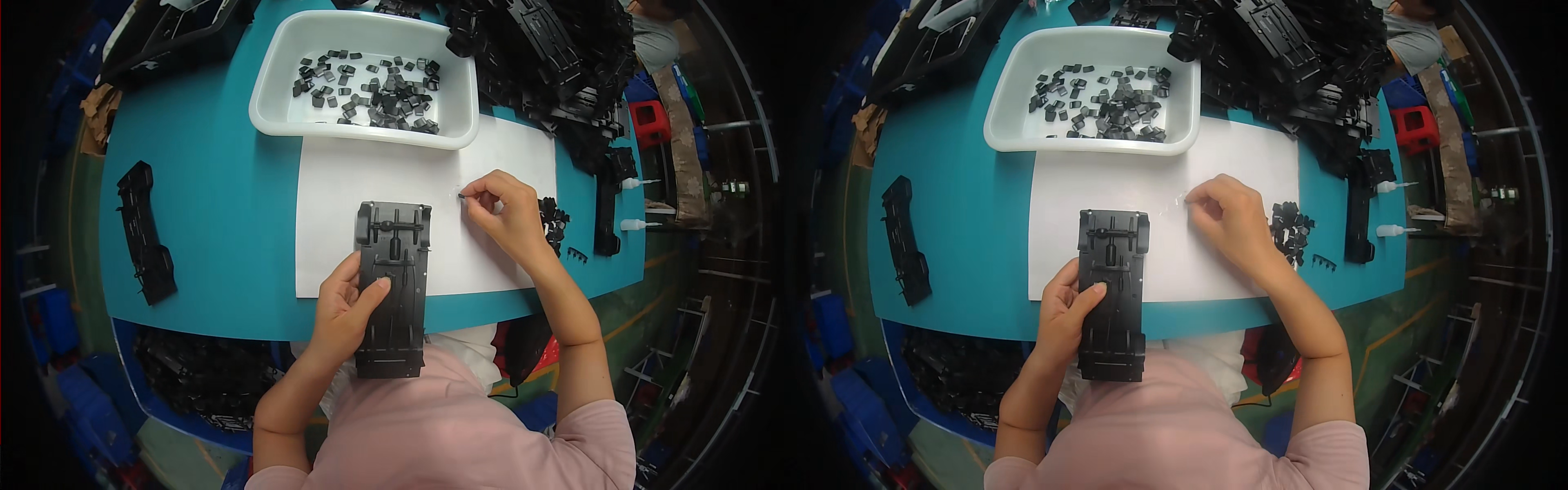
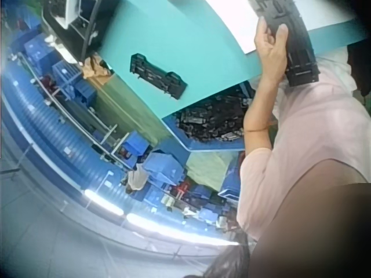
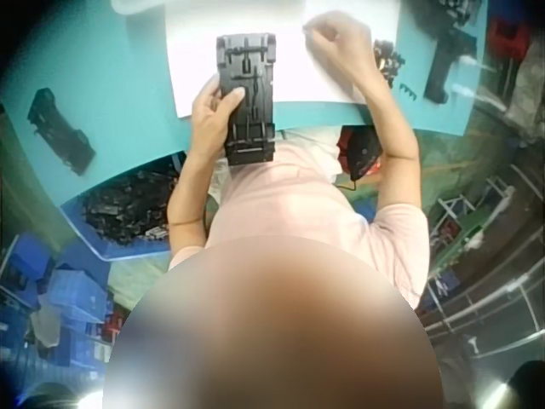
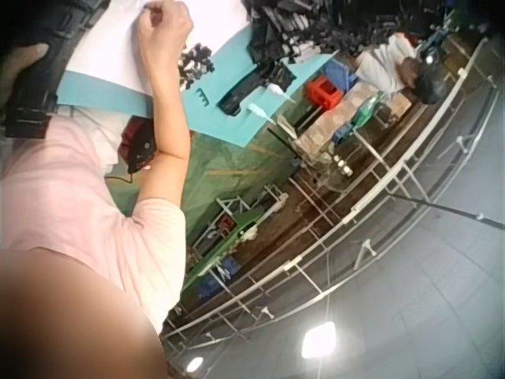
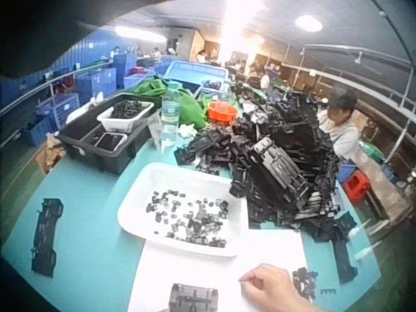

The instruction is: The person assembles a toy car chassis by hand, inserting plastic gears and plastic pins from a parts tray into the chassis.

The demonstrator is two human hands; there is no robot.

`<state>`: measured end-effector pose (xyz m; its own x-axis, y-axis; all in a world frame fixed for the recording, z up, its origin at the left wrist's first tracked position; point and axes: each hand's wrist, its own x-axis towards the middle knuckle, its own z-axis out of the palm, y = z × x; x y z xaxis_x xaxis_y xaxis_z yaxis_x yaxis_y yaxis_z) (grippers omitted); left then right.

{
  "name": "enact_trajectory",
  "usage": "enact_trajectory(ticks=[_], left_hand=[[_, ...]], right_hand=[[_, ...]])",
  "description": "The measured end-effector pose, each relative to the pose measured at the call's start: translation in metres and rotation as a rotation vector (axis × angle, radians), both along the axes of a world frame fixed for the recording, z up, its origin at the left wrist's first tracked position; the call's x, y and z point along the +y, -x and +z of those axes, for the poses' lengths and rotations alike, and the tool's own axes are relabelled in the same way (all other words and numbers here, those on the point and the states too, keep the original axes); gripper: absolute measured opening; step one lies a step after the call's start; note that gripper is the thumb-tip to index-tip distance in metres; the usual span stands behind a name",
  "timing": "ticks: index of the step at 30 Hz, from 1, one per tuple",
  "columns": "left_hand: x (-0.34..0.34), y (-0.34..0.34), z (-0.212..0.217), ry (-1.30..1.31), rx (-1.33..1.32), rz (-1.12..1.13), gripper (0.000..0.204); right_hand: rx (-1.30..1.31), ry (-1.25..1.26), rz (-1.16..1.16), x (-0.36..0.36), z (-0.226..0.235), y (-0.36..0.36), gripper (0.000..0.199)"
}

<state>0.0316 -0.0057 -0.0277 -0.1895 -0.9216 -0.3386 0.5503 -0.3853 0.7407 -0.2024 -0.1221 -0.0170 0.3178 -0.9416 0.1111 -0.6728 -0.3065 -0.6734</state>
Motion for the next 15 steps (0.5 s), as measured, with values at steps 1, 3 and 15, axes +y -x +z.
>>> enact_trajectory(ticks=[1,3,15], left_hand=[[0.0,0.0,0.0,0.004,0.003,-0.002,0.03],[0.0,0.0,-0.001,0.008,0.006,-0.003,0.03],[0.001,-0.001,-0.002,0.009,0.027,-0.006,0.03]], right_hand=[[0.03,0.041,0.017,0.0,0.0,-0.001,0.01],[0.046,0.066,0.037,0.001,0.0,-0.004,0.01],[0.063,0.061,0.069,-0.005,0.003,-0.009,0.016]])
